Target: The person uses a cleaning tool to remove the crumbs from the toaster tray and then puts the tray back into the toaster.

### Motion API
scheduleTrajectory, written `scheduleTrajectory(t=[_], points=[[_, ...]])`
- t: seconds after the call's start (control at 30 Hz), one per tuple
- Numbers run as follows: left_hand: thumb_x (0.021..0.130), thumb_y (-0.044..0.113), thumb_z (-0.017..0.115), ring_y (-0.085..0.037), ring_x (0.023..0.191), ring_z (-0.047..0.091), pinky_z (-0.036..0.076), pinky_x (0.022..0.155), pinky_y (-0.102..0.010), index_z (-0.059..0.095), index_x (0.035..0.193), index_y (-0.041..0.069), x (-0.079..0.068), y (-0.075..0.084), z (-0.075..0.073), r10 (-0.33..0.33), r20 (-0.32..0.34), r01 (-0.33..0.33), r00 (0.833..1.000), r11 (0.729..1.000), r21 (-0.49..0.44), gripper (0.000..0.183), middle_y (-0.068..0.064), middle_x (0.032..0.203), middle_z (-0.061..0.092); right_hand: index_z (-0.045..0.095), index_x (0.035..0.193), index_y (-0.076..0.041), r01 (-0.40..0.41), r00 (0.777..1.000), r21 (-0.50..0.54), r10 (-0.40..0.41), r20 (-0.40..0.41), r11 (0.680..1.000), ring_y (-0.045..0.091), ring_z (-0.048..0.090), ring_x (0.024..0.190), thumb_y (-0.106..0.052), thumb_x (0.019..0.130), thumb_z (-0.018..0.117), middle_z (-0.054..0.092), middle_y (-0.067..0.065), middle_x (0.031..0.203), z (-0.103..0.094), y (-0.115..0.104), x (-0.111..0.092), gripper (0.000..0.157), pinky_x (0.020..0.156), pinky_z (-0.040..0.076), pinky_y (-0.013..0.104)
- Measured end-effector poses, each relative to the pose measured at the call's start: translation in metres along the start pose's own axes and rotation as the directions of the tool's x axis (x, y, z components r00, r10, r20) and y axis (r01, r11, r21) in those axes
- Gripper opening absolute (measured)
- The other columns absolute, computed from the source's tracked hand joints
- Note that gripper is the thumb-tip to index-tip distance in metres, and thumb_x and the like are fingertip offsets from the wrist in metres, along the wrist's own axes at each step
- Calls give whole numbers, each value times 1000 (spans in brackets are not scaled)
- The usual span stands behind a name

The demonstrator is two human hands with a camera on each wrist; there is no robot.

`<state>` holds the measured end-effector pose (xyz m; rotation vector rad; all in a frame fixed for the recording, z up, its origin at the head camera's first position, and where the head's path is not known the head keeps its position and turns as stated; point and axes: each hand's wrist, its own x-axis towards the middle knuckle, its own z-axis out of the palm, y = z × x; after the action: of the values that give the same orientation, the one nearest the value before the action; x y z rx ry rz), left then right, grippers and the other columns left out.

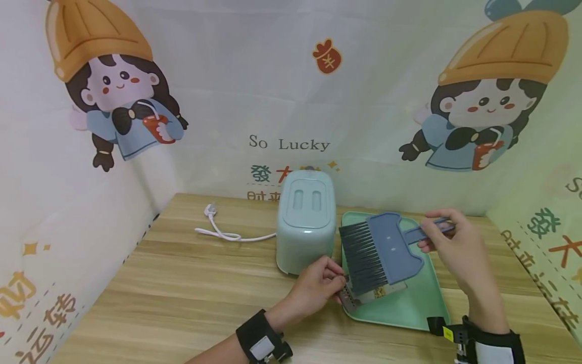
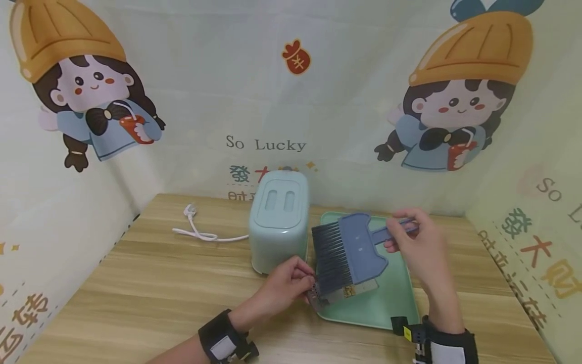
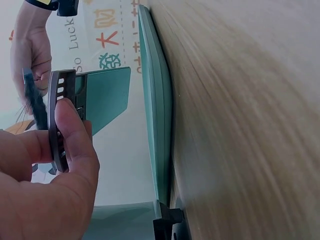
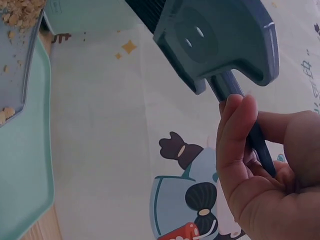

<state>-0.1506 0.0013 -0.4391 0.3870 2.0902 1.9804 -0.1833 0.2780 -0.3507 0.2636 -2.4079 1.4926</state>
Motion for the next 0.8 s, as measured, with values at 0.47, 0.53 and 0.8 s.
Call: scheduleTrajectory(t=[0.47, 0.53, 0.8], points=[[93, 4, 60, -19, 71, 64, 56, 68, -51, 54, 103, 4, -1, 4, 1, -19, -1, 19, 1000, 1000, -3, 12, -6, 88, 66, 52, 106, 0, 61, 997, -214, -69, -30, 975, 15, 63, 55, -13, 95, 59, 62, 16, 79, -4, 4, -3, 18, 47, 55, 24], [93, 4, 59, -19, 71, 64, 56, 68, -51, 54, 104, 4, -2, 4, 1, -21, -1, 21, 1000, 1000, -2, 12, -6, 89, 66, 52, 106, -1, 60, 996, -198, -72, -51, 978, 16, 64, 55, -14, 95, 59, 63, 16, 80, -6, 1, -4, 18, 48, 55, 24], [93, 0, 57, -19, 67, 63, 56, 66, -52, 52, 106, -3, 0, 3, 3, 0, -17, 0, 1000, 1000, -4, 14, -12, 89, 65, 54, 103, -6, 99, 992, -169, -111, -65, 981, 15, 63, 54, -16, 94, 62, 64, 10, 73, 13, -17, -5, 16, 47, 55, 24]])
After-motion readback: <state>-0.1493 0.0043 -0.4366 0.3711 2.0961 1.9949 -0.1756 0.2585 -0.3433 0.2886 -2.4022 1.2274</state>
